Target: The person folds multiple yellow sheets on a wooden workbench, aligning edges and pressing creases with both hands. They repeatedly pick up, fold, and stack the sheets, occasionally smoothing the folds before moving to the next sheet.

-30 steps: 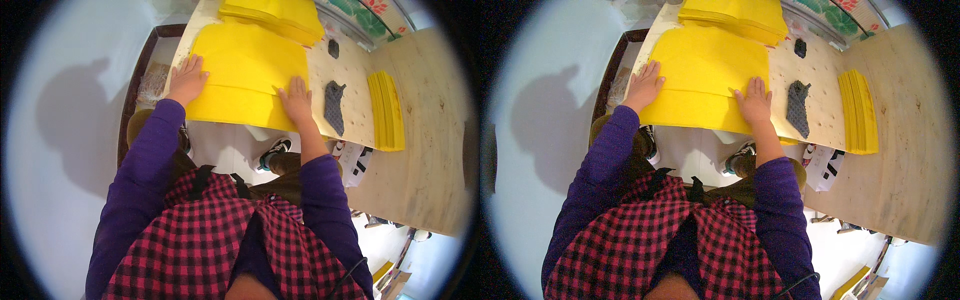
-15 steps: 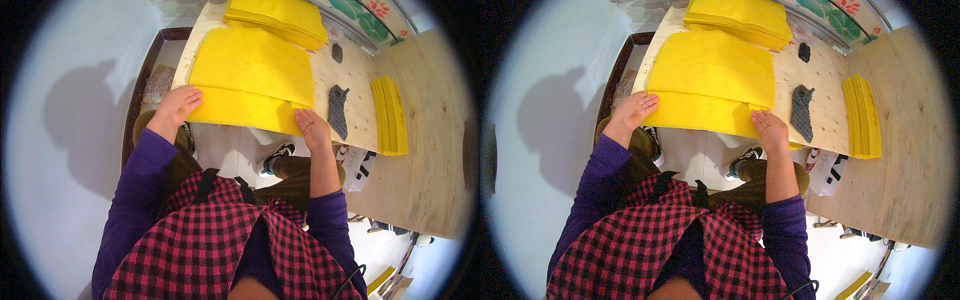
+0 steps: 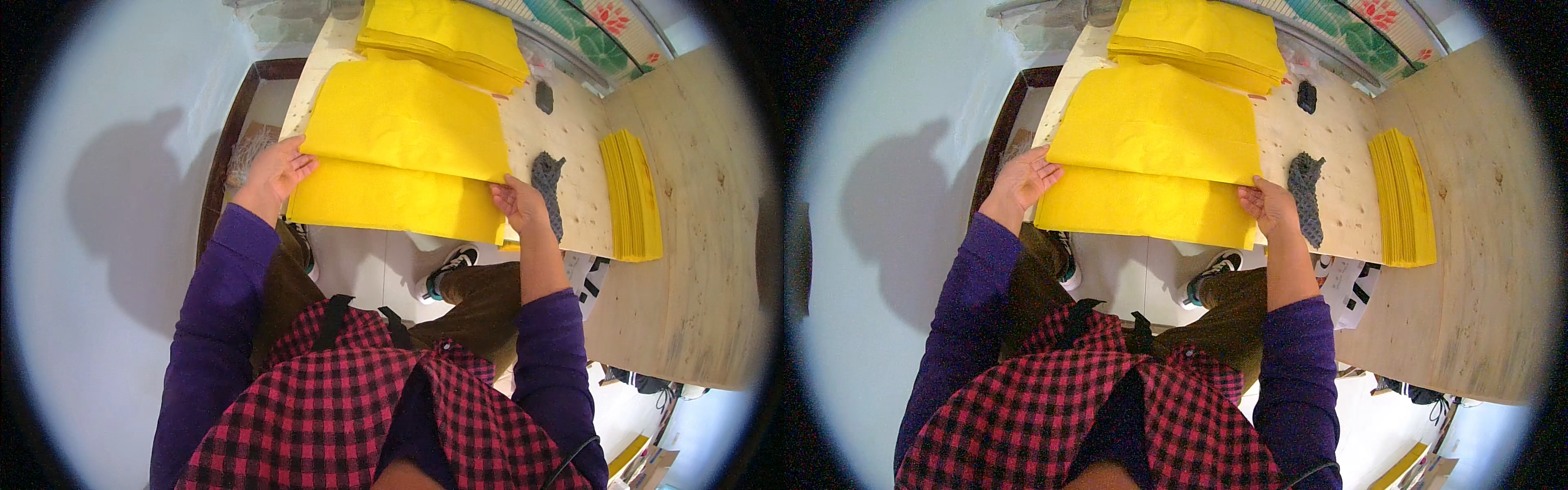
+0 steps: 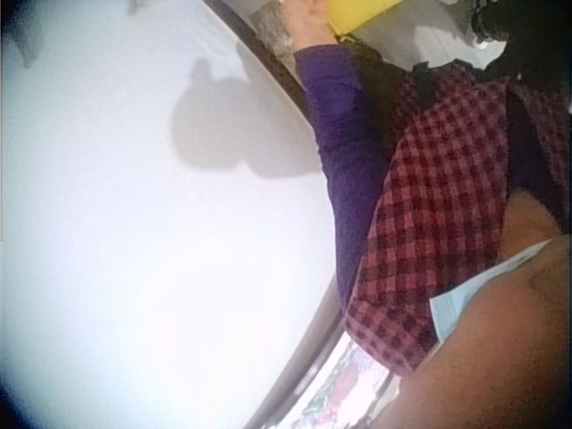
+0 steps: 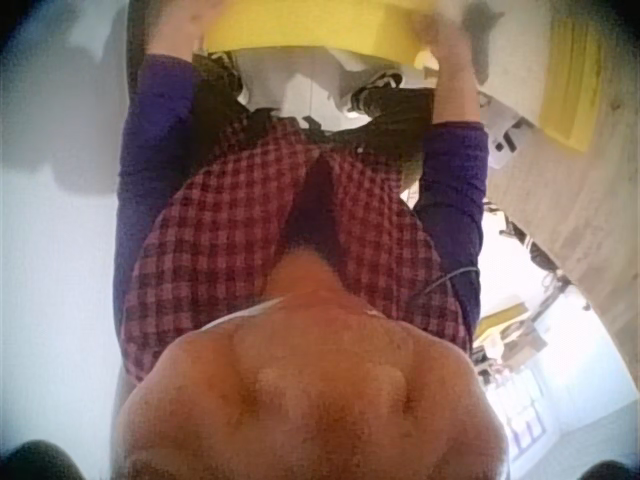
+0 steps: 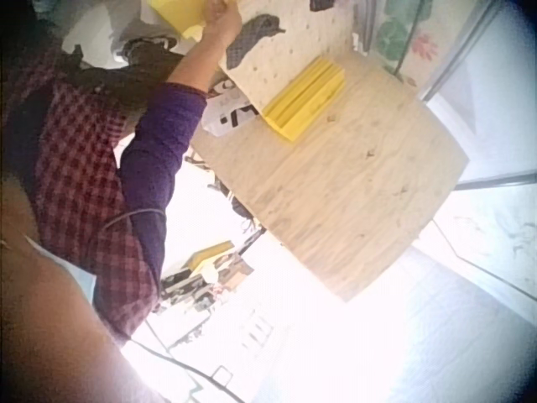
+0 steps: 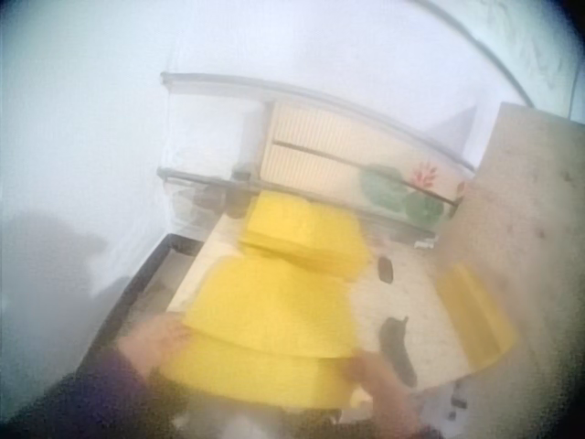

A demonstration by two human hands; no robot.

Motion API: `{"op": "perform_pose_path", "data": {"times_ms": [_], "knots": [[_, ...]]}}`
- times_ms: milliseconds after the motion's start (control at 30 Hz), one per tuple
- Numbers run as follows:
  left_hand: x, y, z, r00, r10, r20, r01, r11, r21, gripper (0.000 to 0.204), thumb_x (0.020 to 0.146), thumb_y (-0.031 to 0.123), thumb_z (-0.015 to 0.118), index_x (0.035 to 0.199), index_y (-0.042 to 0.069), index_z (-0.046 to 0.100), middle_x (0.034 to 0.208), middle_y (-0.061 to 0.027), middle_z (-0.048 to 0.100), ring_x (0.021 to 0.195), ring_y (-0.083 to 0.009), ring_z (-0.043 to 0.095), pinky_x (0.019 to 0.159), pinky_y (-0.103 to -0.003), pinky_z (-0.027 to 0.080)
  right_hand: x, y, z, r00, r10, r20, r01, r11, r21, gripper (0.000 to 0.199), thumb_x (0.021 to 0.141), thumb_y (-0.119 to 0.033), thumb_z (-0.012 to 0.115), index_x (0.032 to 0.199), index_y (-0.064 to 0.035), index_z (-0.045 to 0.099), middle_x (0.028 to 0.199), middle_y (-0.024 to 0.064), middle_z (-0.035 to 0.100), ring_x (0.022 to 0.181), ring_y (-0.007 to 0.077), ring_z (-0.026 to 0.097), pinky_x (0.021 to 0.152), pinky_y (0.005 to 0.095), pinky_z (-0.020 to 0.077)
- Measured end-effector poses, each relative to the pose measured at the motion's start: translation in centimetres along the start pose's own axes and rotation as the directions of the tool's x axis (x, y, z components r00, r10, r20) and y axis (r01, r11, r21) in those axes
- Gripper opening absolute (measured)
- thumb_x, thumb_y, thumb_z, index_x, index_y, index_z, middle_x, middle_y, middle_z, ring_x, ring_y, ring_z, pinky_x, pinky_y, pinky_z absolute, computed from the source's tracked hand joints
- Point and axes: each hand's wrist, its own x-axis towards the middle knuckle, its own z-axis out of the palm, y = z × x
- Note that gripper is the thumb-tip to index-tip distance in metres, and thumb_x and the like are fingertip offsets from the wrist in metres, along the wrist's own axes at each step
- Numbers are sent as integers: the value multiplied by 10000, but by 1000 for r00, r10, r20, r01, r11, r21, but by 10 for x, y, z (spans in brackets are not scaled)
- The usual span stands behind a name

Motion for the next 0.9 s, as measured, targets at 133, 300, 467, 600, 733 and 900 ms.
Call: {"op": "perform_pose_path", "data": {"times_ms": [133,300,467,600,733,900], "knots": [[15,14,1,994,-39,106,24,989,146,299,942,183,538,1197,28,526,1110,-114,621,1049,-213,575,881,-341,475,0,-7,-2,999,15,35,-13,999,-39,211,916,-146,568,1041,24,567,916,134,653,787,192,652,665,289,569],[37,31,2,973,-55,223,1,972,235,293,928,184,568,1168,16,560,1097,-96,646,995,-181,610,868,-316,483,12,-14,-5,996,-22,89,27,998,-50,269,936,-187,534,1096,27,566,959,116,652,828,197,641,759,313,547],[54,42,24,983,42,176,-101,934,342,390,915,176,597,1227,-34,495,1162,-123,601,1029,-192,589,883,-306,485,31,-29,1,986,-75,150,95,987,-130,253,936,-206,529,1069,1,593,906,54,655,761,138,624,663,257,512],[70,52,46,983,71,170,-136,903,408,505,899,156,622,1311,-46,412,1236,-147,558,1092,-224,571,936,-323,470,49,-45,10,990,-102,98,122,967,-223,235,928,-210,549,1047,-16,608,852,13,651,702,102,594,594,225,469],[88,53,60,981,77,176,-130,941,313,581,876,111,637,1351,-75,359,1278,-169,527,1127,-245,558,928,-332,474,80,-61,17,982,-97,162,136,959,-247,300,906,-172,583,1135,19,564,879,48,648,702,121,601,579,244,481],[105,53,64,978,105,178,-165,916,365,560,860,80,636,1333,-77,382,1257,-174,545,1123,-250,564,938,-337,472,102,-63,32,988,-99,122,122,973,-194,331,874,-123,619,1161,30,553,963,96,664,781,165,649,663,256,531]]}}
